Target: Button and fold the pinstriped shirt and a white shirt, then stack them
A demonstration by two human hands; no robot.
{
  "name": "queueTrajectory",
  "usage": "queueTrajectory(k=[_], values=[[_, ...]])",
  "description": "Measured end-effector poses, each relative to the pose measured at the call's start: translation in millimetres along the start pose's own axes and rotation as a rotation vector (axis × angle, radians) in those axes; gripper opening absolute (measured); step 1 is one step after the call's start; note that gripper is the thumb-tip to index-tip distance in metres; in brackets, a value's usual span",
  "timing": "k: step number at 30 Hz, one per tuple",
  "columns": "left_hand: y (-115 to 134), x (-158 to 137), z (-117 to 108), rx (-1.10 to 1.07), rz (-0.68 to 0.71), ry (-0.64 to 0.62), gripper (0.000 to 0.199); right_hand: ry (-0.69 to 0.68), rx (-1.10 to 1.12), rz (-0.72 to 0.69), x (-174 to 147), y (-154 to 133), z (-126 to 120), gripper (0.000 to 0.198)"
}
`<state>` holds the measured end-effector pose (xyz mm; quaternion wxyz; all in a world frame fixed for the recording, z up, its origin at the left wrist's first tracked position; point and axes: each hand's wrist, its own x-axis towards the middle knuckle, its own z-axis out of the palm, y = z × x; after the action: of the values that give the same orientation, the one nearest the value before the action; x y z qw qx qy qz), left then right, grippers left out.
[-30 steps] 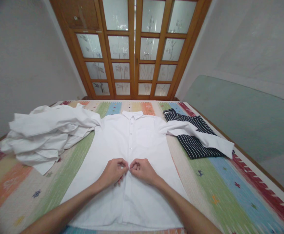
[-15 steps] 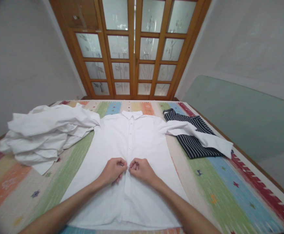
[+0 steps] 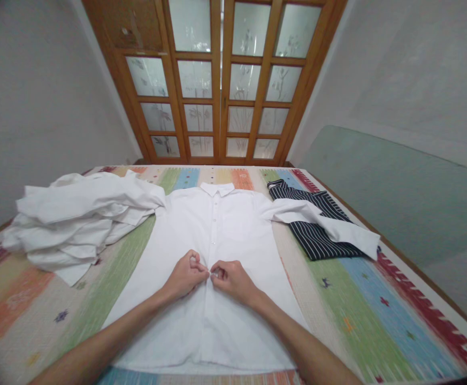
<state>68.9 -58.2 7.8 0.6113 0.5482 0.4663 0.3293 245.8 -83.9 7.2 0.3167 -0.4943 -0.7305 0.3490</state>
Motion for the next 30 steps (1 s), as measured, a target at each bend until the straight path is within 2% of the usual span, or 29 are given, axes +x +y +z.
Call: queueTrajectory(k=[4,7,11,15,17,20,25,28,30], values=[[-3.8,0.3,1.7,-0.077,0.036,-0.005,0.040,-0.002,-0.090,-0.030,-1.2,0.7,2.4,0.013],[-3.4,-0.9,1.9,-0.042,0.050,0.000,0.038,0.012,-0.197,-0.020,-2.3,2.2,5.5,0.015],[3.9,-3.7,-0.4,0.177,0.126,0.021,0.024,0.044,-0.316,-0.007,-3.5,1.9,9.2,0.010],[14.0,-6.3,-8.1,0.469,0.232,0.018,0.013,0.071,-0.340,-0.017,-5.6,-1.1,10.0,0.008],[15.4,-7.7,-17.2,0.618,0.281,0.060,0.009,0.094,-0.338,-0.037,-7.0,-2.0,10.1,0.012],[8.9,-11.0,-39.7,0.815,0.392,0.201,0.009,0.125,-0.395,-0.044,-8.7,-2.7,12.3,0.017],[-15.3,-22.2,-83.8,1.050,0.609,0.361,0.022,0.124,-0.642,-0.015,-7.9,-6.0,20.4,0.016],[-24.4,-32.2,-100.8,1.199,0.599,0.420,0.027,0.127,-0.762,-0.022,-4.4,-8.2,24.2,0.015],[-25.3,-38.6,-107.5,1.286,0.540,0.486,0.030,0.154,-0.803,-0.082,-1.7,-9.2,25.9,0.013]])
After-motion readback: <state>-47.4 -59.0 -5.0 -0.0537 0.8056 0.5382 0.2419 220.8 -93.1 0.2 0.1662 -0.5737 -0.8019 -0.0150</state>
